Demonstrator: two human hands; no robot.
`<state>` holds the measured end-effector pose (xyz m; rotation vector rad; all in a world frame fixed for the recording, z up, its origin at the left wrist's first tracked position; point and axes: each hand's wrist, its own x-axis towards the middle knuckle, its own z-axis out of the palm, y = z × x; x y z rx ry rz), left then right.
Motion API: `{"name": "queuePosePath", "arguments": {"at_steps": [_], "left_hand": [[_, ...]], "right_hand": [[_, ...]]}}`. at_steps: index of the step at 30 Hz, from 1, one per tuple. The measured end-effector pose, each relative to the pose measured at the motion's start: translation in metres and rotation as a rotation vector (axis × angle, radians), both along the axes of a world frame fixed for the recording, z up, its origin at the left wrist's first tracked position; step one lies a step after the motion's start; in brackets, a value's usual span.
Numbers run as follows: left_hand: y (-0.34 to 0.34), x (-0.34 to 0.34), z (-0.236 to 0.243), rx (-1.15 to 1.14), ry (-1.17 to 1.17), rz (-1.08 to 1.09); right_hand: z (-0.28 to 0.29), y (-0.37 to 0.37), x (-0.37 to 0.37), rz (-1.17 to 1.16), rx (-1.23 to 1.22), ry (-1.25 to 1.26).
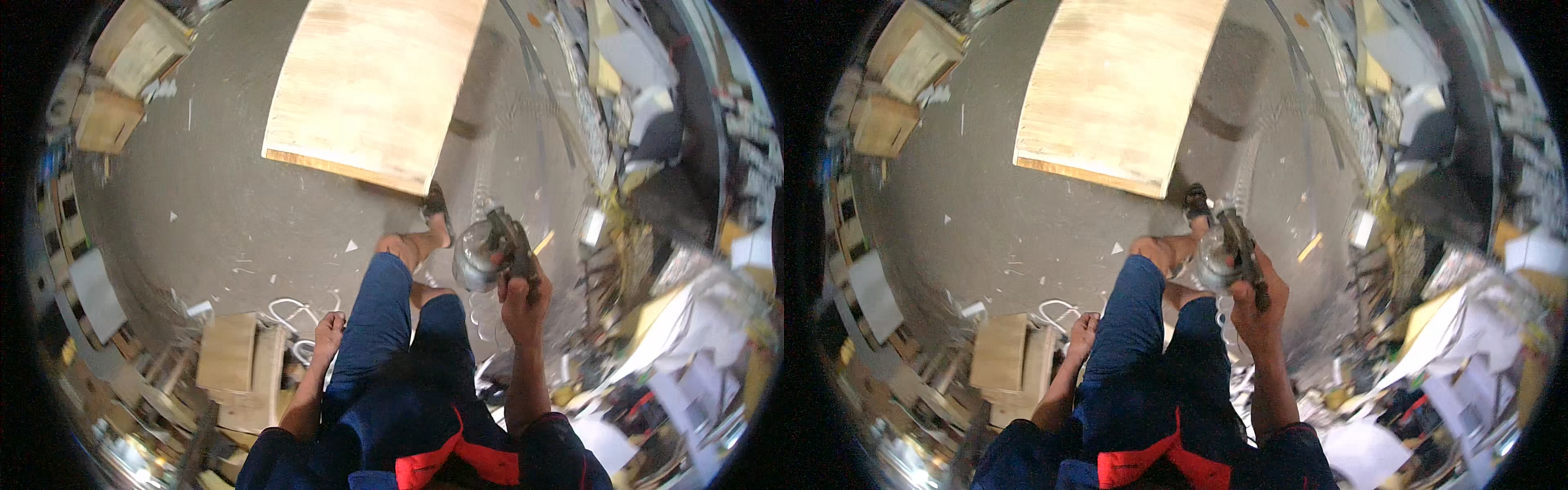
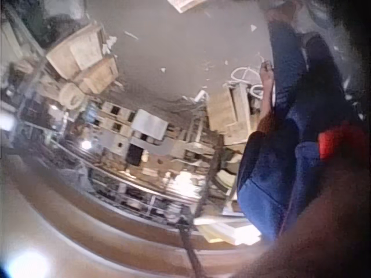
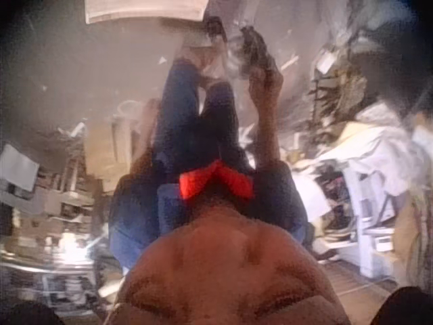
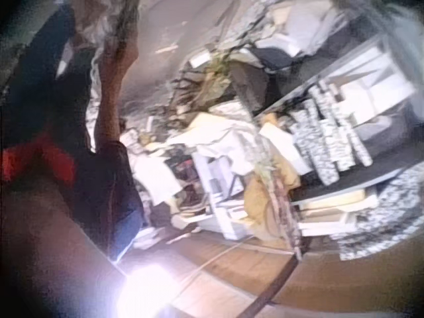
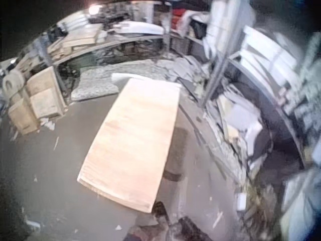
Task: The person applies a clear finish to a small wooden cabinet using a spray gun, then places a white sheet over the cabinet and smooths it. The person repeats spraying and sheet placement on the same piece.
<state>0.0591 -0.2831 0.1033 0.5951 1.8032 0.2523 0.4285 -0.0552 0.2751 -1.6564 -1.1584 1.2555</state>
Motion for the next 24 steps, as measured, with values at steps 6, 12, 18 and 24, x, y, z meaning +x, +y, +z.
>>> {"name": "queuePosePath", "arguments": {"at_steps": [6, 12, 18, 24], "left_hand": [[-0.026, -0.142, 0.003, -0.031, 0.011, -0.09], [0.004, -0.309, 0.001, -0.085, -0.057, -0.079], [0.086, -0.454, 0.007, -0.126, 0.063, -0.387], [0.196, -0.516, 0.021, -0.154, 0.173, -0.438]], "right_hand": [[-0.006, -0.055, -0.075, -0.321, -0.084, -0.066], [-0.001, -0.065, -0.178, -0.498, -0.156, -0.01], [-0.004, -0.057, -0.298, -0.616, -0.029, -0.125], [0.004, -0.045, -0.392, -0.69, -0.037, -0.026]]}}
